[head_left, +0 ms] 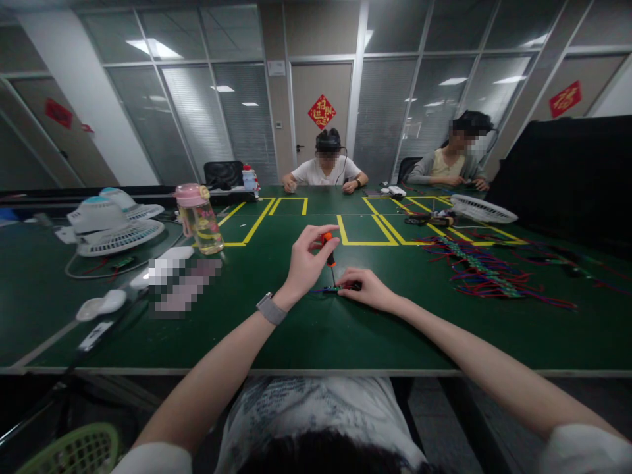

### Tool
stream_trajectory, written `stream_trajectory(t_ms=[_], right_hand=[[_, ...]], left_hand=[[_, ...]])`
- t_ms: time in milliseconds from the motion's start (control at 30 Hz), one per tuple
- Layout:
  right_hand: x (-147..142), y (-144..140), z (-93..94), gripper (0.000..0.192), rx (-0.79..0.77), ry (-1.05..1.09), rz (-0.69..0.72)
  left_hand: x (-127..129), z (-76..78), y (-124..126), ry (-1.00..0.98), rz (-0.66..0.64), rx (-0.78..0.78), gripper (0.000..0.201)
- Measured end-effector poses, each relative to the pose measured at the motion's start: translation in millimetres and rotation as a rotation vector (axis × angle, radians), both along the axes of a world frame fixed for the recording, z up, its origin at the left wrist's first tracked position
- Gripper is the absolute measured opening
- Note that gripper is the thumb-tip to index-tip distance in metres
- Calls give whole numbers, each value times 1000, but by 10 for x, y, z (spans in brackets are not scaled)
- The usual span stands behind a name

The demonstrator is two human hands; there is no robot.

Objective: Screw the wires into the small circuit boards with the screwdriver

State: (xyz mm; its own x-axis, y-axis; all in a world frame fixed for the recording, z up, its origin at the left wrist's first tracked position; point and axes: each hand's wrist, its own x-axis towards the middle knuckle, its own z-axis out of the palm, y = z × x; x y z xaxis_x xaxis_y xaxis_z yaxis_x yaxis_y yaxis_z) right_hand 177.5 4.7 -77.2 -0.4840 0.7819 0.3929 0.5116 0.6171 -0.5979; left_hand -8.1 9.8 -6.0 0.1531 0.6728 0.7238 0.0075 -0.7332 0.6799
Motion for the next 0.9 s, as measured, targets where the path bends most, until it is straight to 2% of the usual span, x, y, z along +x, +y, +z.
stream_trajectory(t_ms=[67,233,400,467,633,700,800,867,900], right_hand=[[-1,-2,5,18,-1,-2,-2],[0,-1,6,19,-9,7,3],[6,6,0,19,6,-11,8],[8,7,-1,19,6,-10,7],[5,-2,8,19,1,-8,3],[3,-6,12,19,-3,-9,3],[3,-6,13,19,1,-14,6],[4,-4,11,19,2,-15,7],[5,-3,9,19,0,-13,7]], left_hand=[[-6,-2,-3,24,27,32,25],[13,-16,17,-13,-115,-49,35],[7,-14,20,30,51,46,27],[2,-8,14,58,71,73,27],[13,-18,4,29,-79,20,34],[14,-30,3,21,-24,34,30],[5,-39,5,29,137,103,24],[1,-35,6,39,164,115,25],[1,-32,6,40,137,107,27]])
